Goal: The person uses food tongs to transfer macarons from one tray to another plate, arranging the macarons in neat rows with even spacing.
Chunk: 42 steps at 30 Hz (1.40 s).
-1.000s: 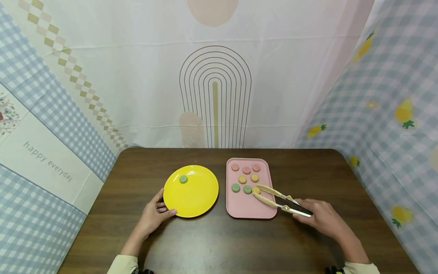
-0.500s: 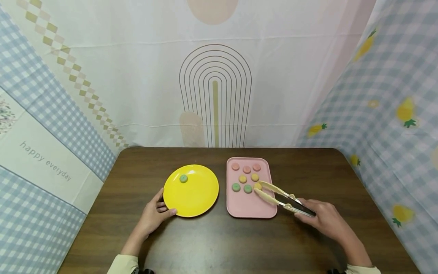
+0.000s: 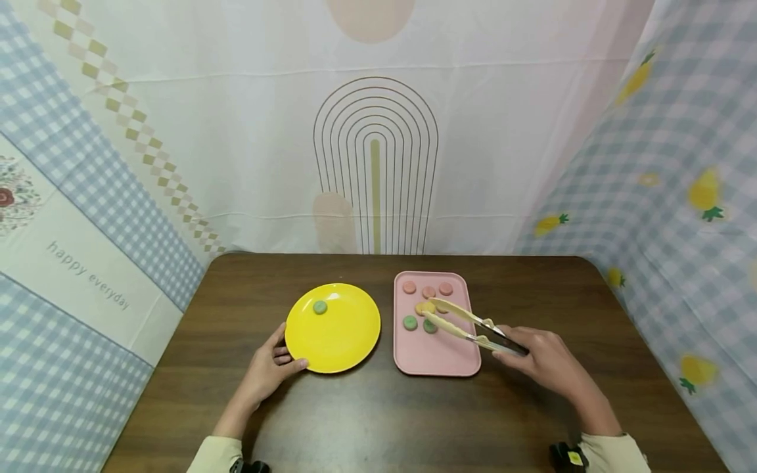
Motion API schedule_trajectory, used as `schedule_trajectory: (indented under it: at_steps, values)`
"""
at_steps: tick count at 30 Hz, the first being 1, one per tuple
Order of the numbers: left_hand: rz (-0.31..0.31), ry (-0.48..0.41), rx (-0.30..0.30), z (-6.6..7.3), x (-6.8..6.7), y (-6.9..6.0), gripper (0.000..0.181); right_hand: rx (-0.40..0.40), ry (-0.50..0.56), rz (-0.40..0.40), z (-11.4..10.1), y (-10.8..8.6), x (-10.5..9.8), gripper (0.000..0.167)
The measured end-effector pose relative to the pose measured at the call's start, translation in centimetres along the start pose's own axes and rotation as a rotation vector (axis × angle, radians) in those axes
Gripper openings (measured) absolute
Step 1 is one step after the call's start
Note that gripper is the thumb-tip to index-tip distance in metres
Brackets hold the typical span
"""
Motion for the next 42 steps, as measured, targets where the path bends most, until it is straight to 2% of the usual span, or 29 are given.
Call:
schedule_trajectory:
  at_steps: [5, 17, 22, 29, 35, 42]
  values:
    - [0.005, 0.002, -0.006, 0.0, 0.0, 0.1, 0.103, -0.054, 0.039, -0.008, -0.8, 2.9, 0.3, 0.042]
    - [0.014, -0.006, -0.025, -0.2, 0.0, -0.1, 0.103, -0.06, 0.152, -0.067, -1.9, 8.2, 2.5, 0.044]
    - [0.011, -0.006, -0.017, -0.1, 0.2, -0.1, 0.102, -0.101, 0.163, -0.082, -2.7, 9.9, 3.7, 0.048]
    - [0.012, -0.024, 0.0, 0.3, 0.1, -0.2, 0.1, -0.123, 0.221, -0.144, -3.6, 12.6, 6.3, 0.028]
    - [0.01, -0.018, 0.001, 0.2, 0.1, 0.0, 0.101, -0.116, 0.288, -0.164, -4.2, 14.2, 8.3, 0.044]
    - [0.018, -0.016, -0.005, -0.1, 0.0, 0.1, 0.101, -0.107, 0.271, -0.216, -4.7, 15.4, 10.5, 0.037]
Point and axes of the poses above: each hand's wrist, its own y-axis towards the middle knuckle, its own x-axis out of the palm, z = x × y, the point moved 10 cm from there along y, towards the middle knuckle, and after that the axes turned 12 degrees about -x, right-handed, at the moved point
